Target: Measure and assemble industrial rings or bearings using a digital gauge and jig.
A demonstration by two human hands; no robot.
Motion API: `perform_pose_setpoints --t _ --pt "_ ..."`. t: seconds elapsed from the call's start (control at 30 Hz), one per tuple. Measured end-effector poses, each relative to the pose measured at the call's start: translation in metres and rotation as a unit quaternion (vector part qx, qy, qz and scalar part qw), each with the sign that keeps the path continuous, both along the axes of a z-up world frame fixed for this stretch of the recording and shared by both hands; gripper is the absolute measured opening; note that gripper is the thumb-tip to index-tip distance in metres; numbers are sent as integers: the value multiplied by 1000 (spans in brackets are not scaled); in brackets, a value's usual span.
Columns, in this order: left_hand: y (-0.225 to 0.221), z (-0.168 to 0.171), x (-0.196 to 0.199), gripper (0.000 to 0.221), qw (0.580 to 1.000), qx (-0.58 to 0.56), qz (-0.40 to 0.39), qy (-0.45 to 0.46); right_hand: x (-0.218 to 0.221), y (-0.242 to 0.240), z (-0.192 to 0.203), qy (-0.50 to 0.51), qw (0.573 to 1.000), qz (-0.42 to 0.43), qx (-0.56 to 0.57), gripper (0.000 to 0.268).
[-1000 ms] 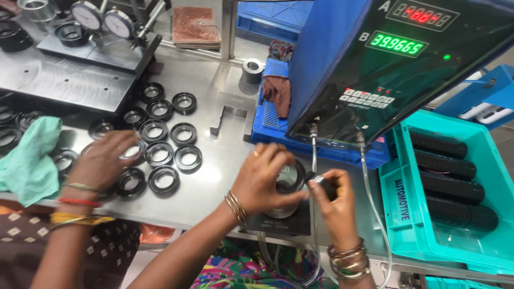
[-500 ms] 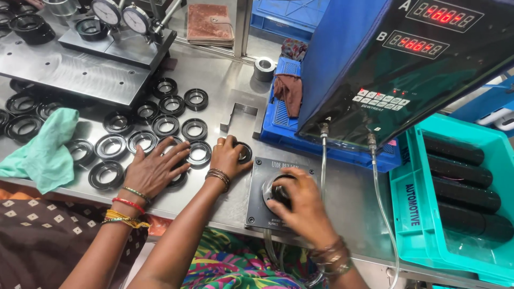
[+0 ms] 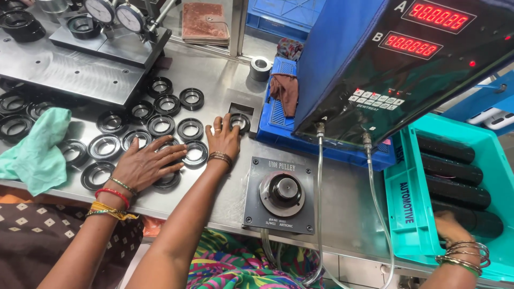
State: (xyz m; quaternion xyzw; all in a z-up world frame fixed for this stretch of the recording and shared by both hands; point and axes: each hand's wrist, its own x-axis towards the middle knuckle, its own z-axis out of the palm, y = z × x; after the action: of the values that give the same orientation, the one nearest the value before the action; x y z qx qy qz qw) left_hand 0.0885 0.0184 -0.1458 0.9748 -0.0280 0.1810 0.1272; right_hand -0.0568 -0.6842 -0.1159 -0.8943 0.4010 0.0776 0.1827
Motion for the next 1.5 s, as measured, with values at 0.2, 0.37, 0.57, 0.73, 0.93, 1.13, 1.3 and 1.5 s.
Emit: perform_pose_setpoints --t 0.2,0.37,0.57,0.73,0.93,1.13,1.3,1.5 --pt "27 21 -72 46 999 -5 -20 49 -7 -2 3 30 983 2 182 72" --pt "56 40 -118 54 997 20 5 71 -15 -7 -6 18 966 18 255 74" --pt "48 26 -114 45 993 61 89 39 -49 97 82 -332 920 11 210 51" --pt "-6 87 -130 57 950 -277 -146 -18 -71 149 109 -625 458 -39 630 40" --pt "-59 137 -160 83 938 -146 -312 -41 -57 217 110 -580 370 4 726 42" --pt "-61 140 -151 68 931 -152 -332 -7 -45 347 144 -544 581 83 600 27" --pt "-43 172 -131 66 924 -219 -280 -142 -35 424 129 -471 693 219 501 27" --pt "9 81 -70 56 971 -210 -69 -90 -40 500 135 -435 769 466 40 34"
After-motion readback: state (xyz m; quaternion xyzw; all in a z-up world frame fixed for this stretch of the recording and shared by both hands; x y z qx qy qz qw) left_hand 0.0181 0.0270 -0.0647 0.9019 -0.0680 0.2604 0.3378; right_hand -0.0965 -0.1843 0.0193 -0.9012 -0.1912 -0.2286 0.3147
